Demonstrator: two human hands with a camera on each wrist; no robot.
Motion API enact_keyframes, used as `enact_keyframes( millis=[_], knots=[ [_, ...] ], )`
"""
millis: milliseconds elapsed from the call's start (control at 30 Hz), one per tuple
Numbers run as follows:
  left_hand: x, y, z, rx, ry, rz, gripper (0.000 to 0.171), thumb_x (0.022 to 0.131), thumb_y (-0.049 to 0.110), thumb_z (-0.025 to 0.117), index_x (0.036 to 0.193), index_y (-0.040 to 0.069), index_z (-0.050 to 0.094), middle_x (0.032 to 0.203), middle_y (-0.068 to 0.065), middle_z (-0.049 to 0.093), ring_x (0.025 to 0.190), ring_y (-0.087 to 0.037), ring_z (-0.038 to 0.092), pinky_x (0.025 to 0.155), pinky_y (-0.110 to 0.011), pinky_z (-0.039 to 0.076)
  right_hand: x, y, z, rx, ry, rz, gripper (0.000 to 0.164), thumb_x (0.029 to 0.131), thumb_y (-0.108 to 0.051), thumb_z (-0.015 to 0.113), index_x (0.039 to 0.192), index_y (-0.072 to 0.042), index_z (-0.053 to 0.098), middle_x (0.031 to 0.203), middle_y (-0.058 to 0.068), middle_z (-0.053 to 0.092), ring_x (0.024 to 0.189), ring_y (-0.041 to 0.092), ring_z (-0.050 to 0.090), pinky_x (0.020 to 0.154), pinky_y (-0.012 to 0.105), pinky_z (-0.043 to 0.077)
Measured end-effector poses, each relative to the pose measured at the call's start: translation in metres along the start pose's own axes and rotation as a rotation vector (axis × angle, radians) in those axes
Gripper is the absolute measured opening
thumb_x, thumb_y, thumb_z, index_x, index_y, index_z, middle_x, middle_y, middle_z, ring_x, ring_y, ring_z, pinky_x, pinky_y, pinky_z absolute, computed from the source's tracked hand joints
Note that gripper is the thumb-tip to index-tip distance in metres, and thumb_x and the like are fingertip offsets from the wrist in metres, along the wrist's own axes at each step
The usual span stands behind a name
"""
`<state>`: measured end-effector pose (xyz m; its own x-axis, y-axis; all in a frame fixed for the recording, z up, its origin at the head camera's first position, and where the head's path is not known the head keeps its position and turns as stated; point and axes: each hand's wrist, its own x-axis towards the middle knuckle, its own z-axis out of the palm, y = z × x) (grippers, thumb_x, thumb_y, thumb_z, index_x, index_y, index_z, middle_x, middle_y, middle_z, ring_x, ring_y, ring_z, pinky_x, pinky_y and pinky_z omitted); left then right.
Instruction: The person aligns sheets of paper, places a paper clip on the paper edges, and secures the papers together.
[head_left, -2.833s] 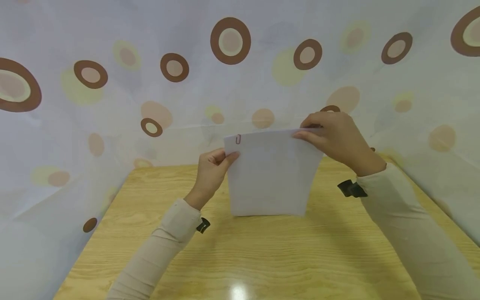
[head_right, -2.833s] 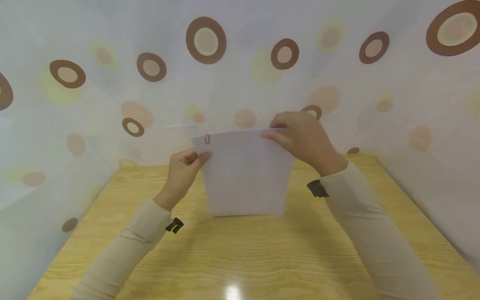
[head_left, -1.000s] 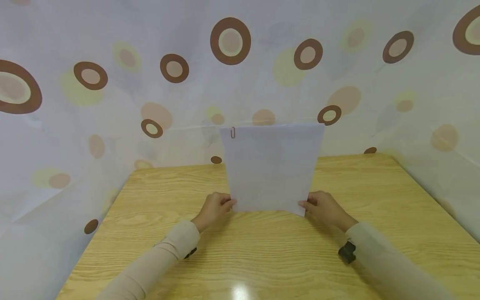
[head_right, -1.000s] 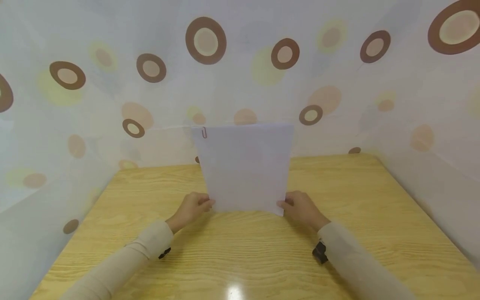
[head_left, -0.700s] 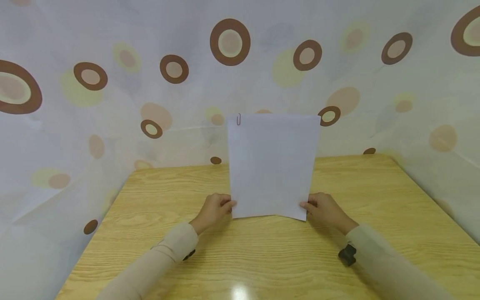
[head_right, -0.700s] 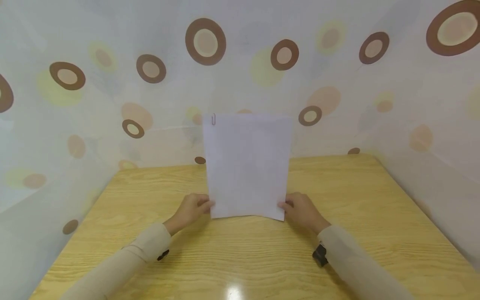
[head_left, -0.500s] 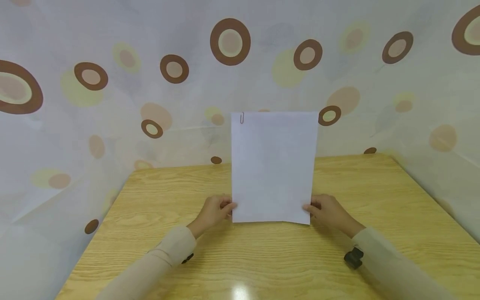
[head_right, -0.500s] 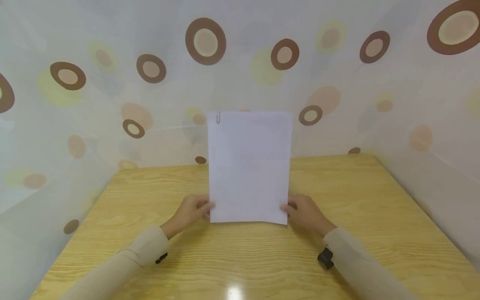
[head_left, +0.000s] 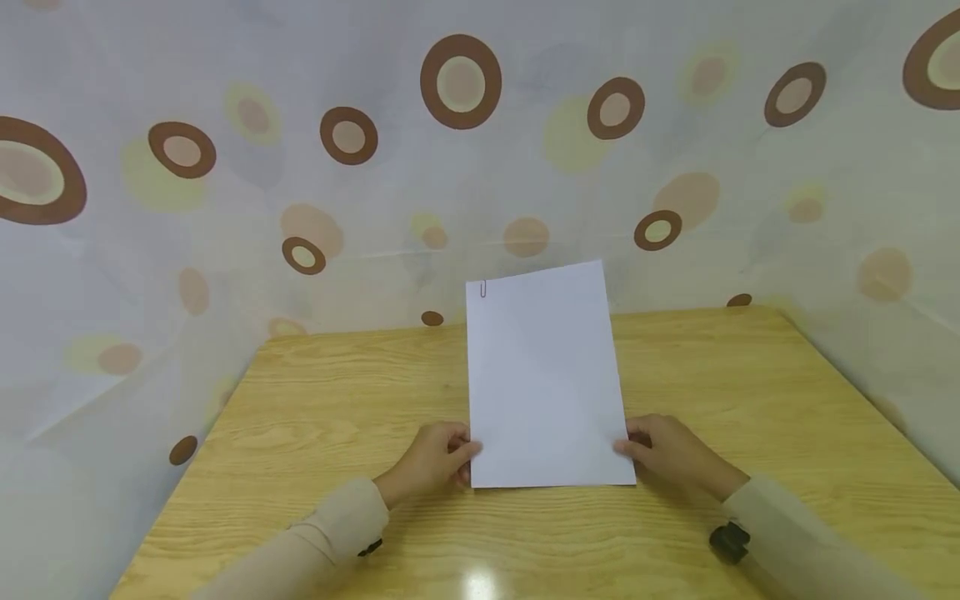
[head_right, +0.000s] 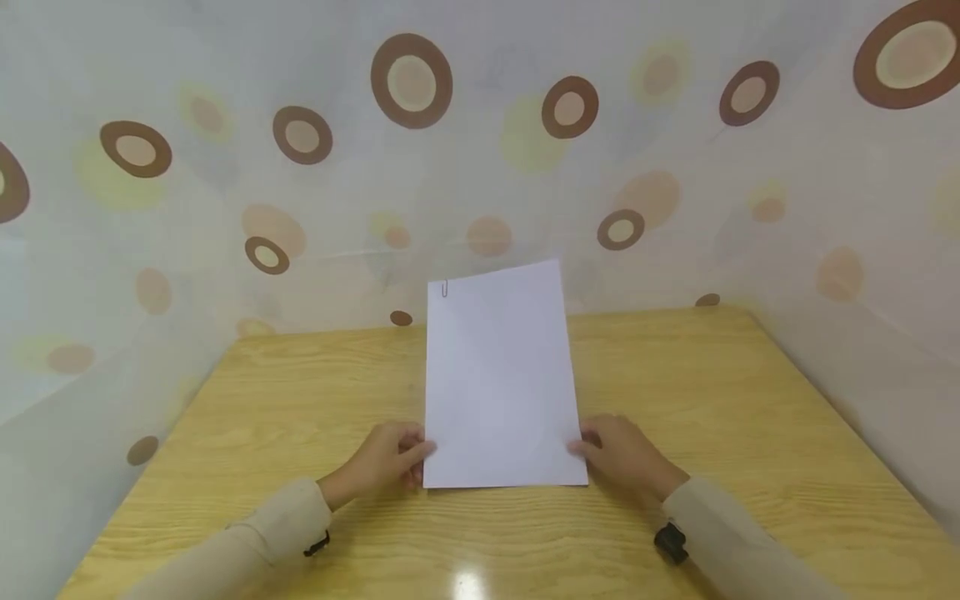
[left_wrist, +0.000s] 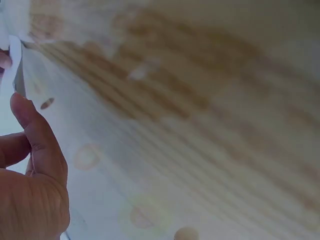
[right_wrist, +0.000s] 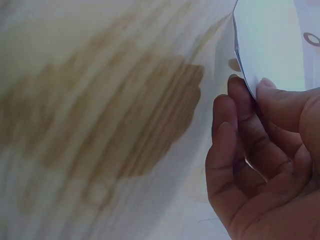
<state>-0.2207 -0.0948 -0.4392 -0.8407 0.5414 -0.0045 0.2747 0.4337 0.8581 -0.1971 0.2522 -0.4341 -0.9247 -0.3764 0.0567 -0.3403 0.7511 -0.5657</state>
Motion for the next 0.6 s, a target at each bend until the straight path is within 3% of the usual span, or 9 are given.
enact_keyframes(
  millis=[333, 600],
  knots=[
    [-0.0014, 0.0018, 0.0061, 0.113, -0.062, -0.061, 0.023, 0.091, 0.018, 0.051, 0.071, 0.007, 0.052, 0.056, 0.000, 0.057, 0.043, -0.010, 0.052, 0.040, -0.024, 0.047, -0.0035, -0.0029, 0.0010, 0.005, -0.047, -0.022, 0.022, 0.086, -0.021, 0.059, 0.066, -0.014, 0.050, 0.060, -0.008, 0.043, 0.055, 0.004, 0.037, 0.049, 0.020, 0.034],
    [0.0016, 0.0081, 0.0075, 0.348, -0.090, -0.126, 0.021, 0.091, 0.024, 0.051, 0.074, 0.012, 0.051, 0.056, 0.004, 0.054, 0.044, -0.009, 0.047, 0.041, -0.022, 0.040, 0.0003, -0.0025, 0.0016, -0.049, -0.077, -0.037, 0.023, 0.085, -0.019, 0.059, 0.065, -0.014, 0.048, 0.058, -0.008, 0.040, 0.052, 0.003, 0.036, 0.047, 0.019, 0.034]
  ],
)
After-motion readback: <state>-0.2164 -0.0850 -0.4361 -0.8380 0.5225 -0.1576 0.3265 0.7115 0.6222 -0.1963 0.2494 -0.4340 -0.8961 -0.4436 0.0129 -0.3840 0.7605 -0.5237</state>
